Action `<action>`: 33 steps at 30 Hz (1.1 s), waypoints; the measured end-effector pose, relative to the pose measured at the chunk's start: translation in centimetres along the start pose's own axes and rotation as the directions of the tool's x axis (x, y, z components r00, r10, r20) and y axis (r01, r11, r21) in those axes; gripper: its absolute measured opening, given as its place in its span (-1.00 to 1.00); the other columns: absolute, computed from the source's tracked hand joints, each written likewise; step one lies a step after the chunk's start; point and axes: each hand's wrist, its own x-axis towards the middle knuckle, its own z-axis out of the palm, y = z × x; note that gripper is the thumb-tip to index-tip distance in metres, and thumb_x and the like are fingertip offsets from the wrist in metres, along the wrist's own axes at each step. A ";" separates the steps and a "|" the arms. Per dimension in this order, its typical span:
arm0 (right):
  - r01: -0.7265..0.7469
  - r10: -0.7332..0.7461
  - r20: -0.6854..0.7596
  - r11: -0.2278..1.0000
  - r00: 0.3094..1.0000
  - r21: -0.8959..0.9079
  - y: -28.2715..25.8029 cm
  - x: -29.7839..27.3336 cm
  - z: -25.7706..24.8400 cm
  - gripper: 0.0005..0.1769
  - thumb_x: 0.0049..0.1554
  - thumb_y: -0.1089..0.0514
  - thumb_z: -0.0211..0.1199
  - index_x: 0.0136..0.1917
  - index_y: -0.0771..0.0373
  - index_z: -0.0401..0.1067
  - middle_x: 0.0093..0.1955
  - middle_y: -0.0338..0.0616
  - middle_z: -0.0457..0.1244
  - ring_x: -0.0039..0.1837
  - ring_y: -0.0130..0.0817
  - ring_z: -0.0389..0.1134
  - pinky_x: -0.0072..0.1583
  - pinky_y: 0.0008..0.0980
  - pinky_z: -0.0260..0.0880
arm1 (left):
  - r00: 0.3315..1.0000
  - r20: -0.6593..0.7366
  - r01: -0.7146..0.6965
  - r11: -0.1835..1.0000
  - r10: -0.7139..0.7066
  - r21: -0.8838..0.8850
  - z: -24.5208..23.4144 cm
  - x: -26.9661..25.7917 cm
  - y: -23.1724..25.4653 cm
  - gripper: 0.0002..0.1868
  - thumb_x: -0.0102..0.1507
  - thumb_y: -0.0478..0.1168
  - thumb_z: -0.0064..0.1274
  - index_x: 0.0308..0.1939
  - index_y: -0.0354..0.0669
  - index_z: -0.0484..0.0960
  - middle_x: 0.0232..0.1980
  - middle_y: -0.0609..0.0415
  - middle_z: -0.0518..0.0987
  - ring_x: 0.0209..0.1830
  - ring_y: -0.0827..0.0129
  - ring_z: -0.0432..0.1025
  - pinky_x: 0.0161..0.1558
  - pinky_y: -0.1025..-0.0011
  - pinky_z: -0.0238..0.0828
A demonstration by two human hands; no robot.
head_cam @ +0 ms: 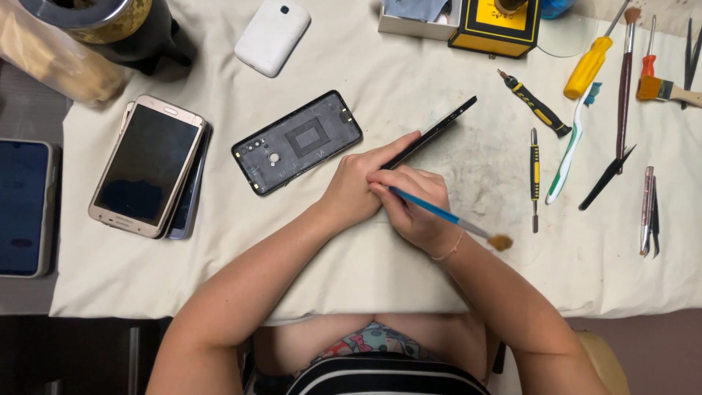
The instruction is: The person uses a small brush to clean the edges and internal components of a disassembled smartphone. They then apply a liquid from a bottle onto the phone's battery area and continue to clean the device with the brush.
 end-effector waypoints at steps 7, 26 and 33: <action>0.101 -0.101 0.013 0.994 0.995 -0.049 -0.1 0.1 -0.1 -0.92 0.20 0.27 0.32 -0.01 0.27 0.56 -0.28 -0.09 0.34 -0.26 -0.05 0.42 -0.24 -0.23 0.44 | 1.000 -0.007 -0.006 0.999 0.006 0.039 -0.3 0.1 0.9 -0.50 0.37 -0.24 -0.03 0.41 0.10 0.46 0.16 0.05 0.68 0.19 0.10 0.53 0.14 0.22 0.52; -0.038 0.026 -0.093 0.991 0.995 -0.129 3.0 0.9 -2.6 -0.86 0.33 0.29 0.10 0.05 0.32 0.49 -0.21 -0.08 0.31 -0.16 -0.01 0.41 -0.12 -0.21 0.45 | 1.000 0.004 -0.030 1.000 0.030 -0.009 -0.8 0.9 1.8 -0.51 0.35 -0.29 0.00 0.38 0.09 0.50 0.24 0.13 0.64 0.22 0.20 0.52 0.17 0.24 0.50; -0.071 0.047 -0.178 0.988 0.983 -0.134 4.5 1.8 -3.7 -0.84 0.37 0.31 0.07 0.04 0.33 0.49 -0.19 -0.07 0.33 -0.15 -0.08 0.41 -0.06 -0.27 0.44 | 1.000 -0.008 -0.010 0.998 0.009 -0.062 -1.0 1.0 1.9 -0.48 0.34 -0.36 0.00 0.39 0.06 0.49 0.30 0.11 0.59 0.29 0.17 0.47 0.24 0.21 0.46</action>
